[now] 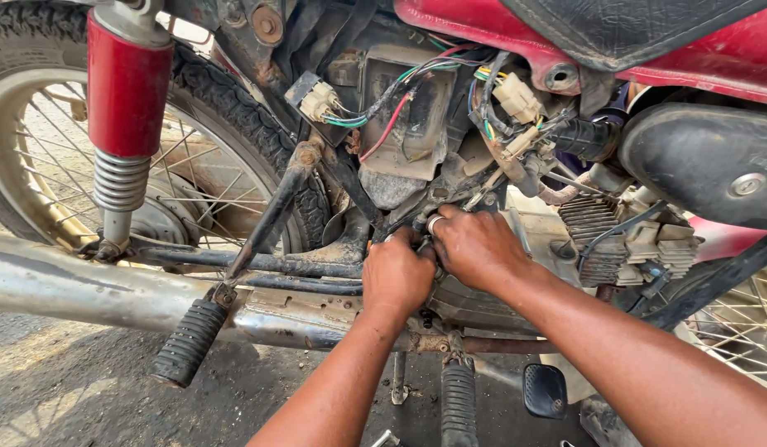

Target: The person works on the engine area of a red motorcycle parked on a street-side repair spot. They unscrew and remove fasteners by hand, manipulate wiring and components near the engine, and use a socket wrench to loosen bolts, with removed parts and tools lying on the ground beside the bike.

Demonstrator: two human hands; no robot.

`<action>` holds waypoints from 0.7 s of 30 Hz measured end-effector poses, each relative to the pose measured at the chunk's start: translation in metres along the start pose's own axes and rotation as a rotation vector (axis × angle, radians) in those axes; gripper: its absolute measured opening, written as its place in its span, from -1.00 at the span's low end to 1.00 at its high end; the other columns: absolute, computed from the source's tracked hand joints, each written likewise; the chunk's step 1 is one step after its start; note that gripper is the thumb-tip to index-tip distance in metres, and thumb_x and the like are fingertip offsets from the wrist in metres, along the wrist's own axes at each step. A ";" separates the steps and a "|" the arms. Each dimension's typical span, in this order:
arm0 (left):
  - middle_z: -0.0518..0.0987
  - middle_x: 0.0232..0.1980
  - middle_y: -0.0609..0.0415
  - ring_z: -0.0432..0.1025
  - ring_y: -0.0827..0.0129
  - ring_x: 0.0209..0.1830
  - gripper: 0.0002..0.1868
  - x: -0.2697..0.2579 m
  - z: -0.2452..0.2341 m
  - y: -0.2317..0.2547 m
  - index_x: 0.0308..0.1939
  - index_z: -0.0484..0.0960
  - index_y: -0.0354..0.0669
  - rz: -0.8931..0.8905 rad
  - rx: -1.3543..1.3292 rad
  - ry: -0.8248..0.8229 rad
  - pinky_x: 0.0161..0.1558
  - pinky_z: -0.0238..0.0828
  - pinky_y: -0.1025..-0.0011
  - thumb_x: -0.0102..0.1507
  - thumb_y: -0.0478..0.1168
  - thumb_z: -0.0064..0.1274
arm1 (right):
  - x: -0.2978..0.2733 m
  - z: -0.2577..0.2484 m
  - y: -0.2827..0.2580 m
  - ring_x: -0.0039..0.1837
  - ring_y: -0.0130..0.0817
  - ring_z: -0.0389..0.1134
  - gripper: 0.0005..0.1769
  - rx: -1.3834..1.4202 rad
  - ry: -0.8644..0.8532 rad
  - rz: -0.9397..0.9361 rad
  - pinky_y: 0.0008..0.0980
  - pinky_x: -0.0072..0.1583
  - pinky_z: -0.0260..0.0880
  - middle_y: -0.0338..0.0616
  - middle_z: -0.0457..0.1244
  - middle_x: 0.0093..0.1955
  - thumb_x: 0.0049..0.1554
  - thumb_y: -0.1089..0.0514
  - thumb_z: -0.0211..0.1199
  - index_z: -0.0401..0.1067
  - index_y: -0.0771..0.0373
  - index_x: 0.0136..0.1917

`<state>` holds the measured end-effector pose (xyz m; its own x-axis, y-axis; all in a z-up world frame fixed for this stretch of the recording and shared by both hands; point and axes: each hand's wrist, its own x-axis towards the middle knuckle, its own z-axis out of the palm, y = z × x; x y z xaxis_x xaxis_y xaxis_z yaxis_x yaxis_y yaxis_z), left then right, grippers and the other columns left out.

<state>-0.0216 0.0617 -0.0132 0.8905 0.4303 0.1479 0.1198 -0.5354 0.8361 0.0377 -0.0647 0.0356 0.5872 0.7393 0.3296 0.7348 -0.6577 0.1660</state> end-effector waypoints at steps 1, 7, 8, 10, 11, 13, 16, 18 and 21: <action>0.66 -0.13 -0.31 0.54 -0.18 -0.02 -0.66 0.001 0.001 -0.001 -0.02 0.73 0.00 0.021 0.032 -0.009 0.09 0.44 0.03 0.17 -0.02 0.15 | 0.000 -0.001 0.000 -0.13 0.16 0.42 -0.83 0.006 -0.007 0.003 0.11 -0.08 0.42 0.04 0.33 -0.11 0.05 0.12 0.28 0.49 0.28 -0.19; 0.65 -0.14 -0.32 0.54 -0.20 -0.03 -0.68 0.004 -0.007 -0.007 -0.07 0.74 -0.02 0.063 0.065 -0.038 0.10 0.44 0.02 0.19 0.00 0.13 | -0.006 -0.003 0.002 -0.12 0.13 0.42 -0.87 0.071 -0.010 0.032 0.11 -0.11 0.41 -0.08 0.31 -0.03 0.08 0.14 0.25 0.49 0.22 -0.12; 0.65 -0.14 -0.32 0.54 -0.20 -0.03 -0.68 0.006 -0.007 -0.009 -0.07 0.74 -0.02 0.067 0.065 -0.041 0.10 0.44 0.02 0.19 0.00 0.13 | -0.008 -0.004 0.000 -0.12 0.13 0.42 -0.87 0.070 -0.009 0.037 0.11 -0.11 0.41 -0.08 0.31 -0.03 0.08 0.14 0.25 0.49 0.22 -0.12; 0.67 -0.18 -0.30 0.56 -0.17 -0.06 -0.69 0.009 -0.005 -0.012 -0.10 0.76 -0.02 0.087 0.039 -0.037 0.08 0.46 0.04 0.18 0.00 0.14 | -0.010 -0.006 -0.003 -0.06 0.12 0.41 -0.80 0.119 -0.046 0.093 0.10 -0.06 0.41 -0.11 0.30 0.02 0.10 0.14 0.23 0.51 0.15 0.02; 0.67 -0.18 -0.30 0.56 -0.17 -0.06 -0.69 0.012 -0.008 -0.016 -0.10 0.76 -0.02 0.091 0.042 -0.038 0.08 0.46 0.04 0.18 0.00 0.14 | -0.010 -0.004 -0.004 -0.06 0.12 0.41 -0.80 0.121 -0.043 0.096 0.10 -0.06 0.41 -0.11 0.30 0.02 0.10 0.14 0.23 0.51 0.15 0.02; 0.67 -0.20 -0.27 0.57 -0.13 -0.09 -0.69 0.014 -0.010 -0.020 -0.14 0.77 -0.02 0.128 0.050 -0.039 0.05 0.49 0.06 0.14 0.01 0.17 | -0.015 -0.002 -0.003 0.03 0.08 0.41 -0.77 0.199 -0.012 0.112 0.08 0.03 0.41 -0.14 0.32 0.10 0.13 0.10 0.24 0.53 0.12 0.07; 0.68 -0.22 -0.24 0.58 -0.11 -0.13 -0.69 0.009 -0.022 -0.012 -0.18 0.78 -0.02 0.192 0.063 0.015 0.01 0.51 0.07 0.14 0.03 0.18 | -0.027 -0.021 -0.009 0.09 0.07 0.40 -0.69 0.307 0.024 0.128 0.03 0.06 0.40 -0.13 0.32 0.22 0.11 0.06 0.26 0.51 0.18 0.10; 0.69 -0.24 -0.22 0.59 -0.10 -0.15 -0.69 0.005 -0.031 -0.006 -0.18 0.77 -0.05 0.240 0.042 0.048 -0.02 0.51 0.07 0.14 0.02 0.18 | -0.053 -0.029 0.001 0.12 0.03 0.42 -0.72 0.320 0.150 0.133 -0.04 0.10 0.42 -0.07 0.33 0.23 0.16 0.04 0.25 0.53 0.19 0.09; 0.70 -0.27 -0.17 0.60 -0.07 -0.20 -0.69 -0.006 -0.038 0.009 -0.18 0.76 -0.09 0.339 -0.009 0.075 -0.08 0.51 0.08 0.15 0.01 0.18 | -0.101 -0.052 0.022 0.13 -0.06 0.45 -0.73 0.326 0.329 0.221 -0.17 0.13 0.43 -0.02 0.37 0.18 0.23 0.03 0.22 0.55 0.21 0.09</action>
<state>-0.0424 0.0823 0.0133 0.8441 0.2814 0.4564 -0.1817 -0.6508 0.7372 -0.0229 -0.1617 0.0543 0.6410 0.4687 0.6078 0.7036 -0.6752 -0.2214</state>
